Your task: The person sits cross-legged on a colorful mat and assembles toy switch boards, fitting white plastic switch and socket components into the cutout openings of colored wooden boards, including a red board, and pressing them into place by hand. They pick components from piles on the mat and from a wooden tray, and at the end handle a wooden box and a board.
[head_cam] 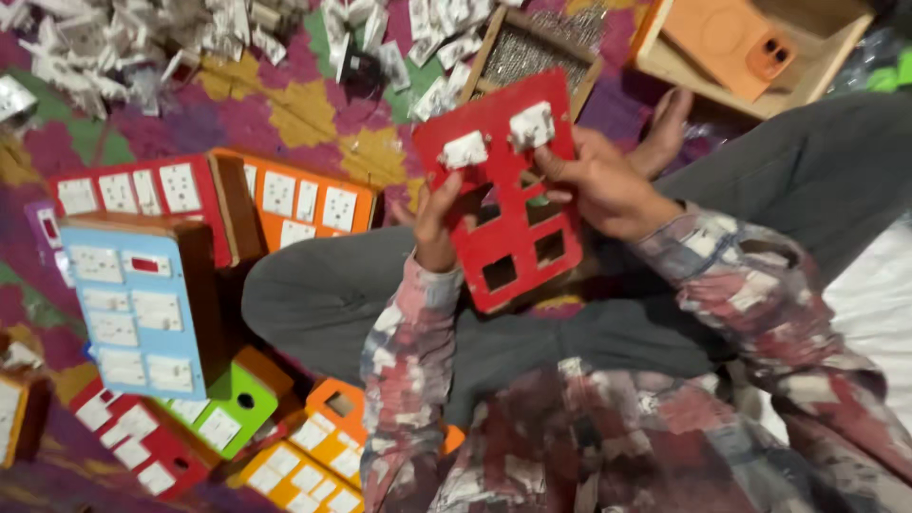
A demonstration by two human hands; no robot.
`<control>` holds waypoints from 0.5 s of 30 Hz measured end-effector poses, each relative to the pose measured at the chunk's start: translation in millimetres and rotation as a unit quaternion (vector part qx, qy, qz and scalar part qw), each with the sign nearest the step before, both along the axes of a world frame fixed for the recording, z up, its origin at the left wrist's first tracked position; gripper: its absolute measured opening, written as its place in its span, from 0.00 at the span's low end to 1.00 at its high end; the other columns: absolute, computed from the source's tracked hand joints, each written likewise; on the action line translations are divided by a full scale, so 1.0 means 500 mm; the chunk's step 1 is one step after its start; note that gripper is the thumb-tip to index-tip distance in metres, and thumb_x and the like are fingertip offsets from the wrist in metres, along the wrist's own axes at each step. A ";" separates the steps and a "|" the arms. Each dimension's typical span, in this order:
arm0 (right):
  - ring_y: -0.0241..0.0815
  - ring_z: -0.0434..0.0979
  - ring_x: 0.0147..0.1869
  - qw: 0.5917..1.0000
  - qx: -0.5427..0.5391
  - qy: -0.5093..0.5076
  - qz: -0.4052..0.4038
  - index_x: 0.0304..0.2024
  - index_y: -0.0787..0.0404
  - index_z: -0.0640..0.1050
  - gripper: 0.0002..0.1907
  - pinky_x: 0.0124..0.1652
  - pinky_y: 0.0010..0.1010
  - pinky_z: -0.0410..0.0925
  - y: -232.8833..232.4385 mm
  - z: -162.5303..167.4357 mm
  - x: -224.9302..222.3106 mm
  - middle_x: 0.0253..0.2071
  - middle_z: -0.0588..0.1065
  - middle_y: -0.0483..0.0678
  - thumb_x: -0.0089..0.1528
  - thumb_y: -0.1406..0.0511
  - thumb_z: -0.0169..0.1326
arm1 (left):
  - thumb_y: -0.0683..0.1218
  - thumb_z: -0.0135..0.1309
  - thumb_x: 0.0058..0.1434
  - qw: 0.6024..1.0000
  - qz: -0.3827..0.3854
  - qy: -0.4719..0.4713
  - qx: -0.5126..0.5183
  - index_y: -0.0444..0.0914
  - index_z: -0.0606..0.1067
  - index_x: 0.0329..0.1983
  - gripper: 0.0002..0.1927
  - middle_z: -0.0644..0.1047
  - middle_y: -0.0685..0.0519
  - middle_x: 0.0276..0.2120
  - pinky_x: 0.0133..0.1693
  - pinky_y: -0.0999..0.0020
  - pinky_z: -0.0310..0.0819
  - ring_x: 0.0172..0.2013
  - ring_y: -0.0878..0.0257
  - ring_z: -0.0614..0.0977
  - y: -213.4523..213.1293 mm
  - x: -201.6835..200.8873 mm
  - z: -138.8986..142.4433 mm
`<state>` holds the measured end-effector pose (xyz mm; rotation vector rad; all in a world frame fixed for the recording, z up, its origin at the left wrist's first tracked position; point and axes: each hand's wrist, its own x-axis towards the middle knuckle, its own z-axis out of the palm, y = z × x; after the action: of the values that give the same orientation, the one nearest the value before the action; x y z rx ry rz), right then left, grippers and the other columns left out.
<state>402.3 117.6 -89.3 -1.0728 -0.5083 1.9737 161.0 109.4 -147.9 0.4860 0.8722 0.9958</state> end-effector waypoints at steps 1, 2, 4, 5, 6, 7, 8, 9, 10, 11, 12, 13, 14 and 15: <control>0.28 0.68 0.38 1.000 0.021 0.013 0.000 0.56 0.62 0.75 0.16 0.33 0.21 0.61 0.000 0.005 -0.003 0.43 0.76 0.40 0.70 0.59 0.57 | 0.50 0.52 0.72 1.000 0.010 0.008 -0.012 0.33 0.71 0.55 0.17 0.76 0.52 0.29 0.25 0.73 0.63 0.21 0.66 0.72 -0.002 0.003 -0.002; 0.29 0.72 0.43 1.000 0.018 0.002 -0.008 0.57 0.62 0.74 0.17 0.39 0.23 0.65 0.000 0.008 -0.010 0.46 0.76 0.41 0.69 0.60 0.57 | 0.49 0.53 0.72 1.000 0.009 0.008 -0.005 0.33 0.70 0.55 0.16 0.76 0.51 0.30 0.27 0.72 0.64 0.23 0.65 0.73 -0.002 0.002 -0.004; 0.33 0.79 0.54 0.999 0.011 -0.026 -0.025 0.58 0.62 0.73 0.19 0.51 0.27 0.74 -0.002 0.015 -0.016 0.53 0.78 0.43 0.68 0.61 0.55 | 0.48 0.55 0.73 1.000 0.007 0.003 0.009 0.33 0.70 0.56 0.16 0.76 0.49 0.32 0.29 0.69 0.65 0.26 0.63 0.75 -0.001 0.009 0.001; 0.34 0.78 0.56 0.999 0.024 -0.025 -0.026 0.59 0.63 0.73 0.19 0.54 0.28 0.73 -0.003 0.016 -0.019 0.54 0.78 0.45 0.69 0.62 0.55 | 0.47 0.54 0.75 0.999 0.011 -0.053 -0.003 0.32 0.69 0.58 0.17 0.77 0.48 0.36 0.32 0.69 0.66 0.31 0.62 0.76 0.000 0.012 0.007; 0.36 0.77 0.58 0.999 0.038 -0.023 -0.027 0.61 0.64 0.73 0.19 0.56 0.30 0.73 -0.003 0.015 -0.021 0.56 0.77 0.46 0.70 0.62 0.55 | 0.47 0.53 0.77 0.994 0.016 -0.108 -0.016 0.31 0.68 0.61 0.17 0.77 0.48 0.41 0.34 0.69 0.68 0.36 0.62 0.77 0.000 0.015 0.014; 0.38 0.77 0.61 0.998 0.053 -0.021 -0.028 0.62 0.65 0.73 0.19 0.59 0.32 0.72 -0.004 0.013 -0.021 0.58 0.77 0.47 0.71 0.63 0.55 | 0.47 0.52 0.79 0.986 0.021 -0.163 -0.026 0.30 0.68 0.64 0.18 0.77 0.47 0.46 0.37 0.70 0.69 0.41 0.61 0.79 0.001 0.019 0.022; 0.37 0.76 0.62 0.997 0.067 -0.026 -0.037 0.63 0.64 0.72 0.20 0.60 0.31 0.71 -0.003 0.008 -0.022 0.59 0.76 0.47 0.71 0.63 0.55 | 0.48 0.51 0.76 0.978 0.004 -0.204 -0.049 0.32 0.65 0.66 0.22 0.75 0.46 0.52 0.46 0.63 0.70 0.48 0.57 0.77 0.002 0.021 0.030; 0.37 0.75 0.63 0.995 0.080 -0.032 -0.047 0.63 0.64 0.71 0.20 0.61 0.31 0.71 -0.003 0.002 -0.024 0.60 0.76 0.47 0.71 0.64 0.55 | 0.49 0.49 0.73 0.966 -0.014 -0.246 -0.074 0.33 0.63 0.68 0.25 0.73 0.45 0.58 0.55 0.57 0.70 0.56 0.54 0.76 0.001 0.023 0.038; 0.36 0.75 0.63 0.993 0.091 -0.038 -0.057 0.64 0.64 0.70 0.21 0.62 0.30 0.70 -0.005 -0.004 -0.026 0.61 0.75 0.46 0.71 0.65 0.55 | 0.50 0.48 0.69 0.952 -0.032 -0.286 -0.101 0.36 0.60 0.70 0.29 0.71 0.44 0.64 0.65 0.51 0.71 0.63 0.50 0.75 -0.003 0.026 0.044; 0.36 0.74 0.64 0.994 0.075 -0.033 -0.073 0.64 0.64 0.68 0.22 0.62 0.31 0.70 -0.006 -0.011 -0.029 0.61 0.74 0.47 0.70 0.65 0.56 | 0.50 0.48 0.70 0.957 -0.047 -0.274 -0.077 0.35 0.59 0.73 0.30 0.68 0.43 0.66 0.68 0.48 0.66 0.65 0.47 0.72 -0.006 0.028 0.049; 0.37 0.74 0.64 0.994 0.061 -0.028 -0.090 0.64 0.64 0.67 0.22 0.63 0.31 0.70 -0.005 -0.018 -0.035 0.61 0.73 0.47 0.70 0.66 0.56 | 0.49 0.48 0.71 0.961 -0.063 -0.263 -0.052 0.35 0.57 0.75 0.32 0.65 0.41 0.69 0.70 0.45 0.60 0.68 0.45 0.69 -0.007 0.029 0.050; 0.37 0.74 0.64 0.993 0.046 -0.025 -0.108 0.65 0.63 0.66 0.23 0.63 0.31 0.70 -0.005 -0.024 -0.039 0.61 0.72 0.47 0.69 0.67 0.57 | 0.49 0.48 0.71 0.964 -0.080 -0.252 -0.026 0.35 0.55 0.77 0.33 0.62 0.40 0.71 0.73 0.42 0.55 0.70 0.42 0.66 -0.009 0.031 0.049; 0.38 0.75 0.64 0.992 0.032 -0.029 -0.120 0.64 0.63 0.66 0.24 0.63 0.32 0.71 -0.006 -0.028 -0.044 0.61 0.72 0.49 0.69 0.67 0.57 | 0.50 0.48 0.70 0.958 -0.094 -0.264 -0.055 0.34 0.55 0.77 0.34 0.63 0.40 0.71 0.72 0.42 0.57 0.70 0.43 0.67 -0.011 0.030 0.045; 0.39 0.75 0.63 0.991 0.017 -0.032 -0.132 0.64 0.64 0.65 0.24 0.62 0.33 0.72 -0.006 -0.032 -0.051 0.61 0.72 0.50 0.68 0.67 0.57 | 0.51 0.49 0.69 0.952 -0.108 -0.274 -0.084 0.34 0.55 0.76 0.35 0.63 0.40 0.70 0.71 0.43 0.59 0.69 0.43 0.68 -0.012 0.027 0.039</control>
<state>376.8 114.4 -105.2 -1.1228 -0.4097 1.6987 174.7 103.3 -128.3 0.1369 0.3866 0.7876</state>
